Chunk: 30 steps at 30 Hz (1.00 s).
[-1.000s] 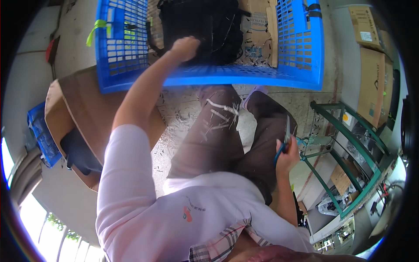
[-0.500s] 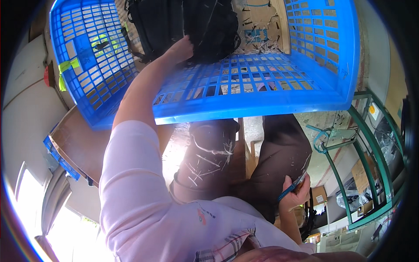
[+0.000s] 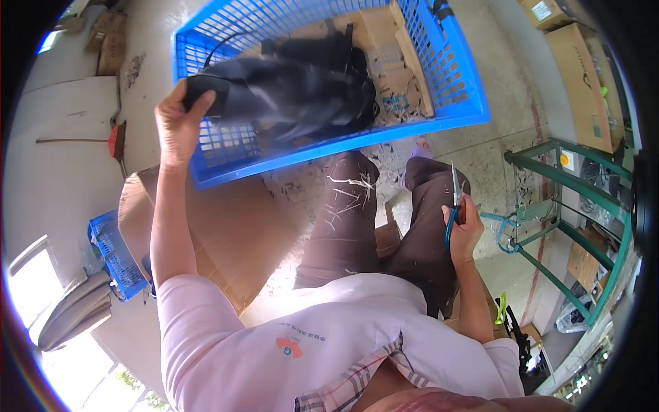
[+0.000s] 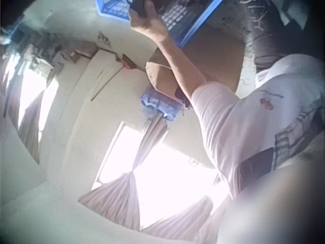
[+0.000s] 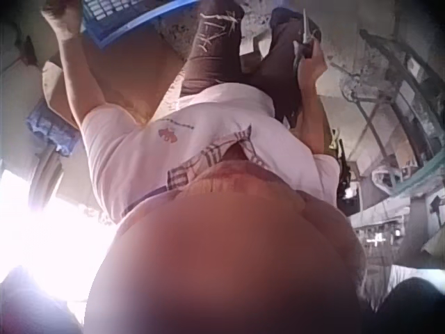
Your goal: Using scissors to trim excess material or threads from black backpacks in a manufacturing or workshop setting.
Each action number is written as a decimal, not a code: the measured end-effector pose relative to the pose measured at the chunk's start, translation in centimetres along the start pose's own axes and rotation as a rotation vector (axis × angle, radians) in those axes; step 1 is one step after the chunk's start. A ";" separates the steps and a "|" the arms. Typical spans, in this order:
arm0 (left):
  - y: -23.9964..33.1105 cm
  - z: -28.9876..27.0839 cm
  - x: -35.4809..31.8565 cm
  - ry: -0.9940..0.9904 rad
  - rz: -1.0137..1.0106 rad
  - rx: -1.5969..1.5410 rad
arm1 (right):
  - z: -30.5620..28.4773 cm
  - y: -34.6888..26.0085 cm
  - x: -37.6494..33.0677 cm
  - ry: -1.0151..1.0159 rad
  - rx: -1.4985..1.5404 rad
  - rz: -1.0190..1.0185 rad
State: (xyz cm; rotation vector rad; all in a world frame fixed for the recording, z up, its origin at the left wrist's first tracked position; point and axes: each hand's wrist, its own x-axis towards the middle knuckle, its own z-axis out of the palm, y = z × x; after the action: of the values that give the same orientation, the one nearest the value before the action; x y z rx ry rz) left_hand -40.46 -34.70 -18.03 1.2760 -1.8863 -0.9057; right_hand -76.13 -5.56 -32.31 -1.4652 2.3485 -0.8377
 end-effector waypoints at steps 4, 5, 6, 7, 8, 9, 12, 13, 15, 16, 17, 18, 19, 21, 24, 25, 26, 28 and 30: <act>8.6 -2.1 -2.4 0.216 0.179 -0.219 | -1.6 -2.3 1.0 0.045 0.528 -0.011; 10.1 -2.6 -3.1 0.283 0.193 -0.282 | -2.8 -3.4 1.7 0.049 0.504 -0.025; 11.1 -3.3 -3.9 0.286 0.235 -0.287 | -4.1 -4.7 2.4 0.054 0.479 -0.036; 11.6 -4.1 -4.9 0.305 0.241 -0.391 | -5.5 -6.3 3.2 0.091 0.486 -0.053; 12.3 -4.8 -5.9 0.316 0.242 -0.498 | -7.1 -8.2 3.9 0.101 0.679 -0.103; 12.9 -5.3 -6.9 0.331 0.199 -0.530 | -8.4 -9.6 4.5 0.110 0.864 -0.152; 15.3 -5.4 -9.9 0.278 0.151 -0.755 | -11.3 -11.8 5.6 0.056 1.115 -0.197; 15.1 -5.3 -10.8 0.263 0.132 -0.819 | -12.0 -12.6 6.0 0.031 1.182 -0.297; 14.6 -3.1 -12.9 0.265 0.053 -0.902 | -14.2 -14.3 5.1 -0.087 1.268 -0.381; 14.0 -1.7 -13.9 0.287 -0.040 -0.971 | -14.4 -15.0 4.6 -0.096 1.256 -0.330; 13.2 -0.1 -15.1 0.309 -0.114 -0.993 | -15.0 -15.9 4.0 -0.035 1.101 -0.328; 11.9 1.1 -16.4 0.340 -0.192 -1.009 | -15.2 -16.6 3.5 0.013 0.948 -0.325; 11.0 1.7 -17.2 0.267 -0.333 -1.140 | -14.7 -16.2 3.4 0.026 0.937 -0.348; 9.4 -0.3 -17.6 0.200 -0.307 -0.966 | -14.1 -15.1 2.5 -0.027 0.916 -0.296; 13.1 -2.3 -13.9 0.079 0.115 -0.399 | -13.7 -14.6 1.0 -0.088 0.990 -0.212; 16.2 -1.8 -12.7 0.042 0.190 -0.124 | -13.6 -14.8 0.9 -0.103 0.971 -0.255; 19.1 -0.4 -11.4 -0.008 0.274 0.141 | -13.8 -15.1 0.5 -0.109 0.944 -0.296; 22.3 2.3 -9.1 -0.242 0.327 0.287 | -13.5 -16.4 -0.4 -0.061 0.917 -0.331; 22.3 4.2 -7.7 -0.444 0.267 0.227 | -14.1 -17.3 -1.6 -0.035 0.824 -0.268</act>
State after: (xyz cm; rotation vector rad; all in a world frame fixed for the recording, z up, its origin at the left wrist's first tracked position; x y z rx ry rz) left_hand -52.26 -20.47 -2.79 0.9629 -2.4984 -0.9027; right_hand -69.50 -5.12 -10.94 -1.3768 1.4644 -1.5747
